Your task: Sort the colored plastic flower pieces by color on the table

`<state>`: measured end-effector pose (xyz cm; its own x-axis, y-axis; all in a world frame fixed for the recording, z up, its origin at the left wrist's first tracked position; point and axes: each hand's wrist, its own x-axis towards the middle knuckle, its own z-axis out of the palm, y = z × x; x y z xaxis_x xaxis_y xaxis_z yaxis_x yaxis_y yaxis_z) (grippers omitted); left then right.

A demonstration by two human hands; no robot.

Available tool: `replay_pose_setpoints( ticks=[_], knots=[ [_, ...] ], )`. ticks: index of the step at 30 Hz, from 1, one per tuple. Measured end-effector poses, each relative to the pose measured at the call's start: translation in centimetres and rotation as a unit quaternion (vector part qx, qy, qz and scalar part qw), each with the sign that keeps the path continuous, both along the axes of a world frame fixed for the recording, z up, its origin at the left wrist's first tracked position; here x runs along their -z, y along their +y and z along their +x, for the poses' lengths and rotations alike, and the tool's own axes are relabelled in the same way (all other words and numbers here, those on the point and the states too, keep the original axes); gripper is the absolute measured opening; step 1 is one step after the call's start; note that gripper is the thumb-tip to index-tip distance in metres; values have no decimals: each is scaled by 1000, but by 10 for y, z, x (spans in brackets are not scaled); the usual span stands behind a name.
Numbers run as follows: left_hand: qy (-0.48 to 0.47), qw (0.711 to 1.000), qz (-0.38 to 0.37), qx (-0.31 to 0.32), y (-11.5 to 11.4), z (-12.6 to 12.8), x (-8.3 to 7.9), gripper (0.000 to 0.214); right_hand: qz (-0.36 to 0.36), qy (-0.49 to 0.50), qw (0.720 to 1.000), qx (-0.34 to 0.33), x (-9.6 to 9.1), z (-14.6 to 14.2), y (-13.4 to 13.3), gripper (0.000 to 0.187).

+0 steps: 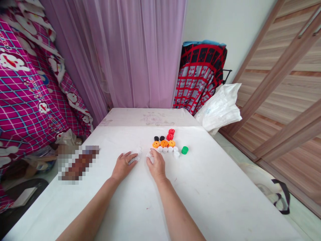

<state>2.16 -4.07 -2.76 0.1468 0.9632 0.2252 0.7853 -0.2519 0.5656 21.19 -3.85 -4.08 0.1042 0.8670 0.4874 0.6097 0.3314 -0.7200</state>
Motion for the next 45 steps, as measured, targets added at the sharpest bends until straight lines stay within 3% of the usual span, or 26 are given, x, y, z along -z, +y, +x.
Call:
replay_pose_setpoints(
  ticks=[5, 12, 17, 27, 31, 35, 39, 45],
  knots=[
    [-49, 999, 16, 7, 5, 7, 8, 32, -13, 75, 992, 103, -5, 41, 2, 47],
    [-236, 958, 41, -159, 7, -38, 10, 39, -57, 19, 991, 122, -2, 70, 3, 52],
    [-281, 940, 42, -187, 4, -54, 6, 40, -29, -62, 992, 105, 1, 62, 3, 49],
    [-285, 939, 43, -186, 6, -51, 7, 39, -20, -123, 987, 98, -6, 56, -1, 43],
    [-279, 942, 36, -184, 6, -51, 8, 39, 5, -140, 990, 35, -15, 31, -5, 32],
    [-256, 951, 31, -173, 8, -52, 14, 40, -41, -175, 982, -56, -18, -6, -6, 29],
    [-235, 956, 30, -175, 7, -52, 16, 39, -65, -212, 973, -60, -18, -27, -4, 32],
    [-219, 960, 26, -176, 5, -49, 8, 38, -90, -218, 971, -45, -18, -36, -2, 33]
  ],
)
